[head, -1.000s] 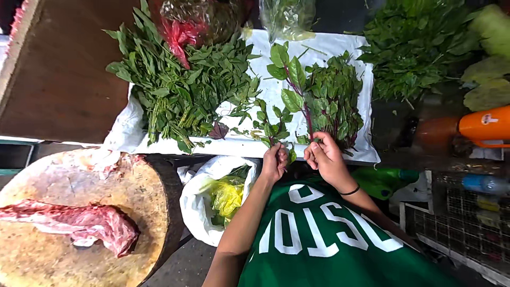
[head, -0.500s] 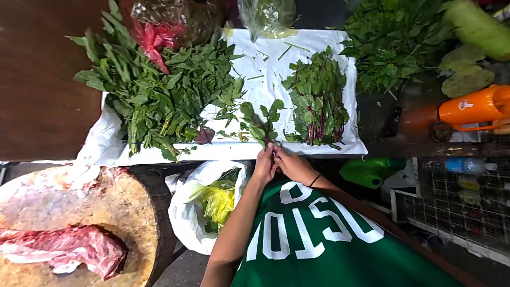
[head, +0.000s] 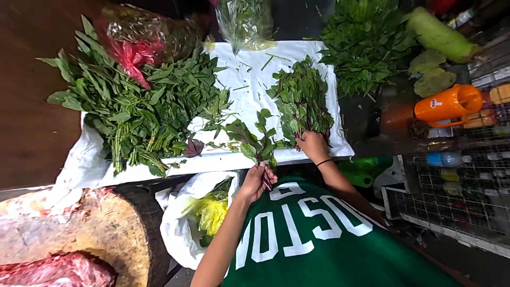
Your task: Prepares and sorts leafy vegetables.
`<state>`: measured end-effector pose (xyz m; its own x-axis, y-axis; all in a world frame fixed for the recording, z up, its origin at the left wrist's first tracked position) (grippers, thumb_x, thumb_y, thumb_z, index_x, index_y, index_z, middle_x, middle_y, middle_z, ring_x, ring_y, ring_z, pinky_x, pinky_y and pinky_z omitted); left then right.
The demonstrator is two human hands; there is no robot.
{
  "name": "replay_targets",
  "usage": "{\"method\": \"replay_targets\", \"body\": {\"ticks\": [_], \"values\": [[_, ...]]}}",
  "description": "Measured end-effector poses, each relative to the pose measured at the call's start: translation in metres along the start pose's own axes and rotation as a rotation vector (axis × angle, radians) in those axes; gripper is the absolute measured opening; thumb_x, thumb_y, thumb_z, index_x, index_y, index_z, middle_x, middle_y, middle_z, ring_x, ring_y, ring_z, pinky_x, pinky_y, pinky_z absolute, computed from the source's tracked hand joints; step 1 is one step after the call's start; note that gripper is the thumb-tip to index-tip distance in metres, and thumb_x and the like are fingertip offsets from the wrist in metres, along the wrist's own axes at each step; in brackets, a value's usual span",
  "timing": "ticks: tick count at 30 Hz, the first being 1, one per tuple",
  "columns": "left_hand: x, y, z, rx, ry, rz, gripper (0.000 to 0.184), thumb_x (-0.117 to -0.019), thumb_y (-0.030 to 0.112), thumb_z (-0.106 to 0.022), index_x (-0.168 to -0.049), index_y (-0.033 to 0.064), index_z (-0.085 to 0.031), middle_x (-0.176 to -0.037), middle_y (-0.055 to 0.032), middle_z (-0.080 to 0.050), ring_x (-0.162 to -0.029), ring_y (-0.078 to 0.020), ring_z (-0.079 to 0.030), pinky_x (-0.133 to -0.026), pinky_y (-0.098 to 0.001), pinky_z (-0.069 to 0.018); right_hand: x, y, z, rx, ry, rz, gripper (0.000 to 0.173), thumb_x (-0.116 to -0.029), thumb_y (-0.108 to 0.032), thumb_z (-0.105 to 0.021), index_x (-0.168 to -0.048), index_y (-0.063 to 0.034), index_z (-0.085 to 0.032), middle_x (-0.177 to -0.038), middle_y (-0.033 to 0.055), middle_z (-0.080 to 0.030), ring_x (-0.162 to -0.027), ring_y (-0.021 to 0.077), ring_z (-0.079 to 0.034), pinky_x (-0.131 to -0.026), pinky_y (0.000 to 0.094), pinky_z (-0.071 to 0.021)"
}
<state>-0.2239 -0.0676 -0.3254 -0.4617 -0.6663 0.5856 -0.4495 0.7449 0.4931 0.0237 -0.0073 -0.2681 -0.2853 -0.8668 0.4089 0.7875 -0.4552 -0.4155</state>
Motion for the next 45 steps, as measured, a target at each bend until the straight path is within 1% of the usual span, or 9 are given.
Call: {"method": "replay_targets", "body": {"ticks": [4,7,10,14,21,27,31,38,45], "values": [[0.001,0.004,0.003,-0.081,-0.084,-0.021,0.030,-0.1134,0.027,-0.032,-0.103,0.0067,-0.051,-0.074,-0.0037,-0.060,-0.065,-0.0169,-0.065,-0.069,-0.0352,-0.0606,-0.005,0.018,0.002,-0.478,-0.067,0.086,0.032,-0.0987,-0.038,-0.070,-0.107,-0.0075,-0.070,-0.084,0.0074,-0.072,-0.063,0.0174,-0.063,-0.059,0.0373,-0.0543],[-0.001,0.010,0.010,-0.011,-0.132,-0.041,0.024,-0.1123,0.024,-0.037,-0.103,0.0091,-0.053,-0.068,0.0023,-0.052,-0.057,-0.0106,-0.055,-0.061,-0.0293,-0.0552,0.004,0.017,0.014,-0.719,-0.012,0.213,0.022,-0.0957,-0.026,-0.075,-0.105,-0.0066,-0.071,-0.079,0.0059,-0.070,-0.057,0.0131,-0.059,-0.051,0.0287,-0.0502],[-0.007,0.023,0.004,0.132,-0.067,-0.114,0.018,-0.1090,0.021,-0.047,-0.097,0.0103,-0.057,-0.058,0.0056,-0.044,-0.047,-0.0068,-0.046,-0.049,-0.0236,-0.0473,0.010,0.012,0.021,-0.774,0.015,0.268,0.022,-0.0939,-0.022,-0.077,-0.110,-0.0082,-0.072,-0.079,0.0058,-0.070,-0.057,0.0139,-0.059,-0.051,0.0286,-0.0510],[-0.017,0.045,-0.016,0.200,0.029,-0.212,0.020,-0.1083,0.021,-0.048,-0.092,0.0122,-0.057,-0.055,0.0057,-0.042,-0.044,-0.0067,-0.044,-0.048,-0.0232,-0.0468,0.007,0.003,0.007,-0.806,-0.046,0.283,0.048,-0.0919,-0.018,-0.078,-0.136,-0.0117,-0.061,-0.073,0.0048,-0.064,-0.056,0.0142,-0.057,-0.050,0.0295,-0.0496],[-0.037,0.059,-0.046,0.084,-0.035,-0.274,0.020,-0.1063,0.027,-0.056,-0.117,0.0126,-0.065,-0.072,0.0019,-0.053,-0.047,-0.0037,-0.041,-0.043,-0.0175,-0.0403,0.020,-0.030,-0.026,-0.592,-0.137,0.429,0.032,-0.0941,-0.018,-0.074,-0.124,-0.0098,-0.067,-0.066,0.0014,-0.050,-0.054,0.0127,-0.046,-0.051,0.0299,-0.0434],[-0.042,0.058,-0.034,0.099,-0.012,-0.287,0.018,-0.1035,0.020,-0.061,-0.112,0.0048,-0.068,-0.057,0.0027,-0.044,-0.043,-0.0047,-0.040,-0.042,-0.0196,-0.0397,0.023,-0.034,-0.038,-0.494,-0.163,0.520,0.022,-0.0980,-0.023,-0.070,-0.116,-0.0100,-0.073,-0.067,-0.0002,-0.054,-0.055,0.0096,-0.048,-0.052,0.0275,-0.0450],[-0.039,0.057,-0.029,0.084,0.001,-0.308,0.016,-0.1018,0.017,-0.064,-0.109,0.0034,-0.069,-0.059,0.0015,-0.049,-0.044,-0.0044,-0.041,-0.043,-0.0191,-0.0396,0.023,-0.043,-0.035,-0.576,-0.193,0.530,0.021,-0.1049,-0.024,-0.060,-0.110,-0.0078,-0.072,-0.087,0.0039,-0.069,-0.070,0.0116,-0.062,-0.064,0.0287,-0.0553],[-0.040,0.060,-0.034,0.103,0.049,-0.312,0.012,-0.1027,0.021,-0.063,-0.095,0.0115,-0.063,-0.056,0.0036,-0.044,-0.043,-0.0057,-0.039,-0.044,-0.0211,-0.0393,0.023,-0.057,-0.027,-0.713,-0.251,0.541,0.021,-0.1079,-0.018,-0.054,-0.119,-0.0040,-0.064,-0.086,0.0091,-0.070,-0.065,0.0173,-0.066,-0.059,0.0307,-0.0591],[-0.044,0.069,-0.037,0.115,0.063,-0.346,0.010,-0.1017,0.017,-0.064,-0.095,0.0099,-0.063,-0.056,0.0025,-0.045,-0.043,-0.0054,-0.039,-0.043,-0.0207,-0.0381,0.012,-0.065,-0.018,-0.731,-0.299,0.538,0.021,-0.1030,-0.018,-0.064,-0.120,-0.0063,-0.065,-0.082,0.0087,-0.069,-0.060,0.0164,-0.063,-0.054,0.0286,-0.0558]]}}
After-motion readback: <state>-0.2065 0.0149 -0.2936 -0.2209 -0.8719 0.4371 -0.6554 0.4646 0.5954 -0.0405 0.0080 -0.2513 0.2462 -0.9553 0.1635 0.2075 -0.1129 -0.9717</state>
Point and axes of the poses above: each hand's wrist, its own x-axis away from the middle knuckle, its own z-axis out of the back of the hand, y = z × x, the point moved 1 cm from there along -x, towards the middle knuckle
